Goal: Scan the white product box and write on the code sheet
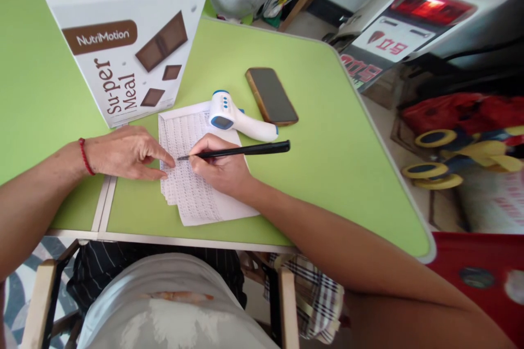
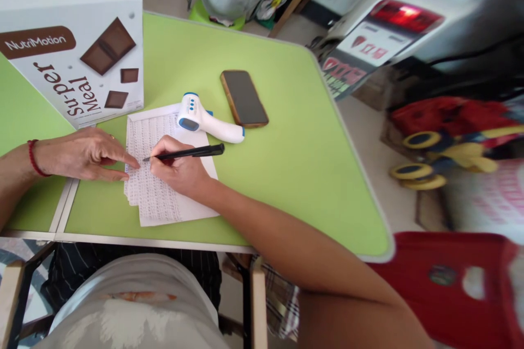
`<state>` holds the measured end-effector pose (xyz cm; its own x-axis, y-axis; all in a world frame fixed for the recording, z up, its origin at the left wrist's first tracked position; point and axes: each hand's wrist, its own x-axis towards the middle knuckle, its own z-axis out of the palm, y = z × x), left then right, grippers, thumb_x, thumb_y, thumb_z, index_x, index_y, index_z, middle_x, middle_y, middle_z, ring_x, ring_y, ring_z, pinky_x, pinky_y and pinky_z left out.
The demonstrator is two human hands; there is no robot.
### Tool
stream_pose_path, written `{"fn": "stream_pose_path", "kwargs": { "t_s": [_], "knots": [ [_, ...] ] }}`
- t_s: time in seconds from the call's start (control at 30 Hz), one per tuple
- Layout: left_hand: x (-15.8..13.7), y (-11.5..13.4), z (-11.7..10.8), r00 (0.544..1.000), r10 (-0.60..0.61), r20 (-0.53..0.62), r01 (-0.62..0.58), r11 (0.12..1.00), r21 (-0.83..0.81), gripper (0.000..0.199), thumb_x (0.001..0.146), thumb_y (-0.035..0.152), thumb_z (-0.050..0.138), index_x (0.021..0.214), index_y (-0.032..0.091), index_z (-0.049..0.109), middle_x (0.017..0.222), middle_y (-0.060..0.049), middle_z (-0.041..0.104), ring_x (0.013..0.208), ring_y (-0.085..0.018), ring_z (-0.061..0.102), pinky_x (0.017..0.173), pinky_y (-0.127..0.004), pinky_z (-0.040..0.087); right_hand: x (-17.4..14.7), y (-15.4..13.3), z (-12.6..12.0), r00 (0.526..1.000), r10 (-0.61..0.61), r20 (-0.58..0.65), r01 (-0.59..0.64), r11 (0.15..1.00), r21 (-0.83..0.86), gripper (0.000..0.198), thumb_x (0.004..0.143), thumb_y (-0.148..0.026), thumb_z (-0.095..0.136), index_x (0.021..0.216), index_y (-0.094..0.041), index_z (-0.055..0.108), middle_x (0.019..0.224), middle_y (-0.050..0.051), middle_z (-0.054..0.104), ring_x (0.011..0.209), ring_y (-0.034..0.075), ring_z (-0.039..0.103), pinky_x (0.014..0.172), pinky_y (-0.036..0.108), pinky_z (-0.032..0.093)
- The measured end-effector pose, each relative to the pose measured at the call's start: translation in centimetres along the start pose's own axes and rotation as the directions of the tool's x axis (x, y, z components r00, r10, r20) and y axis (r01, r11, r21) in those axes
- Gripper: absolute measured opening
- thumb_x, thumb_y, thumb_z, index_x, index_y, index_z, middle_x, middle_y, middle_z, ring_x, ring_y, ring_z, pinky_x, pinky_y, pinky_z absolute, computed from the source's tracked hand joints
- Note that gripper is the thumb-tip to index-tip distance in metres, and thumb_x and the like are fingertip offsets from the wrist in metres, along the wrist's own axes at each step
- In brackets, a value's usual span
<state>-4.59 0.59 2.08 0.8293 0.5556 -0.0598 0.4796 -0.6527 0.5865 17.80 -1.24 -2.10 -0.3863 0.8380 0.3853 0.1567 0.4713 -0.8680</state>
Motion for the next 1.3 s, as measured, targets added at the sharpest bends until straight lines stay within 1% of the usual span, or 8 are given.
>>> {"fn": "stream_pose_path", "kwargs": {
  "t_s": [0.13, 0.3, 0.37, 0.43, 0.53, 0.7, 0.97, 1.3],
  "knots": [
    [0.01, 0.2, -0.06, 1.0, -0.009, -0.001, 0.009, 1.0, 0.0, 0.026, 0.087, 0.037, 0.062, 0.104, 0.02, 0.073, 0.077, -0.001, 0.071, 0.067, -0.01, 0.061, 0.06, -0.017, 0.036, -0.04, -0.08, -0.02, 1.0, -0.003, -0.011, 0.002, 1.0, -0.005, 0.013, 0.071, -0.011, 0.053, 0.062, -0.02, 0.051, 0.055, -0.007, 0.051, 0.048, 0.006, 0.042, 0.044, 0.02, 0.033],
    [0.06, 0.45, -0.1, 0.998, -0.062, -0.003, 0.062, 0.998, 0.022, 0.025, 0.083, 0.034, 0.065, 0.103, 0.023, 0.074, 0.066, 0.002, 0.067, 0.053, -0.009, 0.053, 0.052, -0.02, 0.03, -0.02, 0.09, 0.11, 0.999, 0.004, -0.033, -0.004, 1.0, 0.004, 0.013, 0.07, -0.011, 0.054, 0.061, -0.02, 0.052, 0.055, -0.006, 0.052, 0.048, 0.006, 0.042, 0.044, 0.02, 0.033],
    [0.07, 0.52, -0.09, 0.997, -0.077, 0.001, 0.077, 0.997, 0.025, 0.024, 0.082, 0.034, 0.066, 0.103, 0.023, 0.074, 0.063, 0.002, 0.065, 0.05, -0.009, 0.051, 0.05, -0.02, 0.029, 0.01, 0.11, 0.15, 0.998, 0.0, -0.055, 0.0, 1.0, 0.008, 0.013, 0.07, -0.011, 0.053, 0.061, -0.02, 0.052, 0.054, -0.006, 0.051, 0.048, 0.006, 0.042, 0.043, 0.02, 0.033],
    [0.06, 0.54, -0.07, 0.997, -0.077, -0.002, 0.077, 0.997, 0.028, 0.025, 0.083, 0.034, 0.065, 0.102, 0.023, 0.074, 0.061, 0.002, 0.063, 0.05, -0.009, 0.05, 0.05, -0.021, 0.028, 0.06, 0.06, 0.14, 0.998, 0.0, -0.068, 0.0, 1.0, 0.003, 0.013, 0.07, -0.011, 0.053, 0.06, -0.02, 0.051, 0.054, -0.007, 0.05, 0.047, 0.006, 0.041, 0.043, 0.02, 0.032],
    [0.03, 0.46, 0.04, 0.999, -0.047, -0.017, 0.047, 0.998, 0.04, 0.025, 0.084, 0.036, 0.064, 0.103, 0.022, 0.074, 0.056, 0.003, 0.06, 0.049, -0.009, 0.049, 0.049, -0.02, 0.027, 0.11, -0.05, 0.08, 0.999, 0.013, -0.044, -0.013, 1.0, -0.01, 0.013, 0.07, -0.012, 0.053, 0.061, -0.02, 0.051, 0.054, -0.007, 0.05, 0.047, 0.006, 0.041, 0.043, 0.02, 0.032],
    [-0.01, 0.2, 0.25, 0.999, 0.005, -0.038, -0.004, 0.999, 0.043, 0.025, 0.085, 0.037, 0.063, 0.104, 0.023, 0.073, 0.06, 0.003, 0.063, 0.051, -0.009, 0.051, 0.053, -0.02, 0.03, 0.1, -0.09, 0.08, 0.999, 0.023, -0.025, -0.023, 1.0, -0.013, 0.012, 0.069, -0.012, 0.053, 0.061, -0.02, 0.05, 0.053, -0.007, 0.049, 0.047, 0.007, 0.041, 0.043, 0.02, 0.032],
    [0.03, 0.69, 0.01, 0.998, -0.053, -0.018, 0.054, 0.997, 0.051, 0.026, 0.083, 0.034, 0.065, 0.105, 0.022, 0.074, 0.053, 0.004, 0.055, 0.047, -0.009, 0.046, 0.049, -0.021, 0.026, 0.04, 0.07, 0.14, 0.998, 0.035, -0.058, -0.036, 0.999, -0.022, 0.011, 0.069, -0.013, 0.053, 0.062, -0.021, 0.05, 0.053, -0.006, 0.051, 0.047, 0.007, 0.041, 0.043, 0.021, 0.033],
    [0.09, 1.0, -0.09, 0.997, -0.083, -0.006, 0.083, 0.995, 0.054, 0.026, 0.082, 0.035, 0.065, 0.104, 0.023, 0.074, 0.051, 0.004, 0.052, 0.046, -0.009, 0.044, 0.049, -0.021, 0.026, -0.02, 0.0, 0.01, 1.0, 0.003, -0.028, -0.004, 0.999, -0.043, 0.013, 0.07, -0.011, 0.052, 0.062, -0.021, 0.048, 0.054, -0.007, 0.048, 0.047, 0.007, 0.04, 0.044, 0.021, 0.034]
  ]
}}
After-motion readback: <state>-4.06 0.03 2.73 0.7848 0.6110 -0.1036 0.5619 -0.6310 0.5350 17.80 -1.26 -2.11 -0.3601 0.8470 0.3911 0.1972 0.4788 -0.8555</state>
